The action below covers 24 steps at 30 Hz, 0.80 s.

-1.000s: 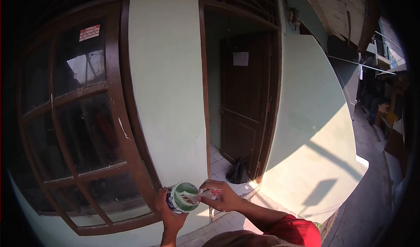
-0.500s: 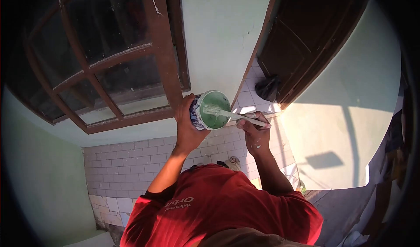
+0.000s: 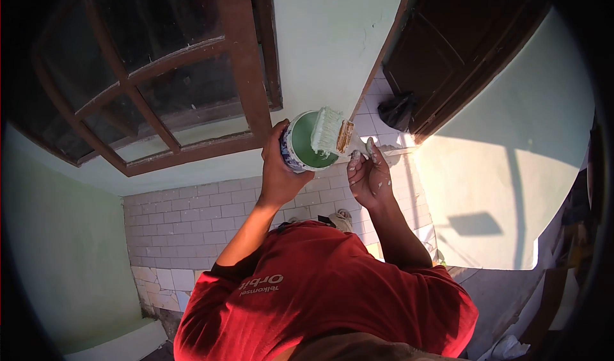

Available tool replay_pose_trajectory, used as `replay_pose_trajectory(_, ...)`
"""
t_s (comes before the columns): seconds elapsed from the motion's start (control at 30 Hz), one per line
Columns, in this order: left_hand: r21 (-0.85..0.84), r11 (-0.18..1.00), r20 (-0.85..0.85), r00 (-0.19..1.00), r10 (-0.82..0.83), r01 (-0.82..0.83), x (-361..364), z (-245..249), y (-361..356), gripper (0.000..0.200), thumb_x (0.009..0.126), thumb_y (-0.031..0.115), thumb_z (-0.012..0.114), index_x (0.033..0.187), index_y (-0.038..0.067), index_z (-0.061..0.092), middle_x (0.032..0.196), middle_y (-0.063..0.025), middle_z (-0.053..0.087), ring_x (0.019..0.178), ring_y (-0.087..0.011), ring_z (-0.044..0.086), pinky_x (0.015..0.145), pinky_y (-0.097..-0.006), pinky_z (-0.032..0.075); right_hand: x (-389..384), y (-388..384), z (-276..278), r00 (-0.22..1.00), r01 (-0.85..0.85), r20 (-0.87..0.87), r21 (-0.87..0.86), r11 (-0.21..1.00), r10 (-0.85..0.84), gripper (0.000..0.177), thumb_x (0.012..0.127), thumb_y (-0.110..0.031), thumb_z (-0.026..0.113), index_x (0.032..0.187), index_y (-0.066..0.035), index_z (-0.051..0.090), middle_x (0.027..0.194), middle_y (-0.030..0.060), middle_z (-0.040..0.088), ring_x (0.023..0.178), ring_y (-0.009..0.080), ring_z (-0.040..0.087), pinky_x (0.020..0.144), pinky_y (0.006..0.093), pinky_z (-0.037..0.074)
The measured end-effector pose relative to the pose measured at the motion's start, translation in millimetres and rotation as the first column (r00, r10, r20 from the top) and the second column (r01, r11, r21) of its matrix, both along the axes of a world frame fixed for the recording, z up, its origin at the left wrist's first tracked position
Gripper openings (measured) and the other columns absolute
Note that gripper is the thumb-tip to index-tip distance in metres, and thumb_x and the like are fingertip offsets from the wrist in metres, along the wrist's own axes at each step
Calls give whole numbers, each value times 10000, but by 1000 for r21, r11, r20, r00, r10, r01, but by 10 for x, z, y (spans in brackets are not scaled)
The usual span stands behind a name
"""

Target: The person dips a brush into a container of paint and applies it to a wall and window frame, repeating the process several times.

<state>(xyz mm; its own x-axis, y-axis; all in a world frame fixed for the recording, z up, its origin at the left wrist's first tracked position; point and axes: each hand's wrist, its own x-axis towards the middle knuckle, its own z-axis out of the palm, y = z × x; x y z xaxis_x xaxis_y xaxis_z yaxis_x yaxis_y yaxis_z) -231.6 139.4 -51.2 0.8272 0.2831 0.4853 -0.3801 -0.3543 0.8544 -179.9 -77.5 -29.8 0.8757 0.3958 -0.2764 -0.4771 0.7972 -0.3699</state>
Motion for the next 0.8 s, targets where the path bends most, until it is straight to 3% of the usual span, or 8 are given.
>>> replay_pose_trajectory(0.43, -79, 994, -21, 997, 79, -80, 52, -105, -161, 1037, 578, 34, 901, 1490, 4, 409, 1380, -211, 554, 1281, -391, 555, 1120, -478, 422, 220, -49, 15, 978, -152, 154, 54, 987, 142, 146, 1012, -127, 668, 1120, -32, 646, 905, 47, 707, 788, 98, 706, 793, 243, 616)
replay_pose_trajectory(0.63, -73, 987, -30, 990, 139, -141, 147, -90, -349, 1034, 580, 29, 909, 1482, -12, 407, 1369, -219, 556, 1256, -386, 574, 1089, -472, 452, 513, -131, 93, 981, -190, 58, 78, 979, 186, 205, 1025, -289, 702, 1080, -94, 670, 851, 29, 740, 713, 86, 722, 692, 209, 636)
replay_pose_trajectory(0.73, -70, 983, -23, 985, 170, -172, 154, -21, -421, 1043, 579, 22, 909, 1487, -19, 396, 1366, -219, 552, 1252, -380, 575, 1094, -470, 451, 848, -234, 112, 980, -162, 128, 45, 986, 155, 477, 1027, -530, 638, 1162, -72, 627, 820, -3, 673, 674, 61, 626, 624, 205, 533)
replay_pose_trajectory(0.8, -76, 979, -15, 982, 187, -188, 122, -10, -463, 1061, 572, 11, 907, 1495, -27, 386, 1377, -212, 538, 1255, -376, 569, 1107, -467, 446, 1100, -258, 320, 986, -5, 168, -106, 994, 22, 489, 1033, -520, 635, 1140, -43, 609, 862, 42, 670, 738, 101, 639, 652, 235, 546)
